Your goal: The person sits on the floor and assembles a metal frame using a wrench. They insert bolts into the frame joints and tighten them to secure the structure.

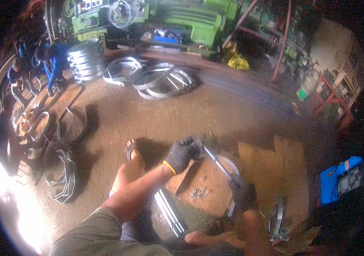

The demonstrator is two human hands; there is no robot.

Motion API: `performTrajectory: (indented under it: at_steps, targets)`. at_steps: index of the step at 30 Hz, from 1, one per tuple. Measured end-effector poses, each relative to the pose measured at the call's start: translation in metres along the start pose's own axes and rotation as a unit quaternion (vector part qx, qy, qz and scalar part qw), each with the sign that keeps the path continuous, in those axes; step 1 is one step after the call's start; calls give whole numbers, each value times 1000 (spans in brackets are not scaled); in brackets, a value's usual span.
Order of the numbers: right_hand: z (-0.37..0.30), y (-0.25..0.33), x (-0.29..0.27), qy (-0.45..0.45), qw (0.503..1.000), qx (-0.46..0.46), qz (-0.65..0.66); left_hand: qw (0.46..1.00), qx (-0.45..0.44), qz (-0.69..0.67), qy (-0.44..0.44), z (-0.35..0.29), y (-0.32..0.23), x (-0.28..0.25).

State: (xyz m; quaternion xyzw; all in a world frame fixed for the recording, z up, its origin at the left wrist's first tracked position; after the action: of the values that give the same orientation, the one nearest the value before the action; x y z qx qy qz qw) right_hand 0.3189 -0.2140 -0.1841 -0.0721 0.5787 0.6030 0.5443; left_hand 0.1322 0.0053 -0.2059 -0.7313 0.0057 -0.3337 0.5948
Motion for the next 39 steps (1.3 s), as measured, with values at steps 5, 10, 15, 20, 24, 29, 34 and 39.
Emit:
performTrajectory:
  at_steps: [5,10,15,20,24,29,34,39]
  targets:
    - [8,11,-3,7,999,-15,29,999,3,-43,1,4,1,-8]
    - [9,-6,1,17,998,-18,57,1000,4,5,5,9,2,-10]
    - [17,-12,-2,65,998,9,9,997,-2,74,-33,7,0,-9]
    - [15,-18,5,31,999,-21,2,992,-8,120,-37,10,2,-6]
    - [16,-31,0,73,997,8,25,985,-1,160,58,10,0,-6]
    - [17,-37,9,102,987,11,122,981,-12,175,85,3,10,-4]
    - [16,-23,35,61,992,13,111,988,-83,112,65,-12,29,8]
    - [22,3,52,71,996,-47,28,981,-14,195,-6,-5,22,-1]
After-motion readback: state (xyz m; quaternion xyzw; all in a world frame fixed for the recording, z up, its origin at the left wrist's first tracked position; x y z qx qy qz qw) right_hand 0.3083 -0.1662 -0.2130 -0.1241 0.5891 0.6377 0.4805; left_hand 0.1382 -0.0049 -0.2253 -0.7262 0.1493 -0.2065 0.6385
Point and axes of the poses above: each hand's wrist, its own z-axis towards the middle knuckle, its own x-axis out of the palm, y = z × x, the point moved 1 cm from there along z, towards the middle knuckle, and after that the axes turned 14 degrees about -y, right-handed, at the moved point
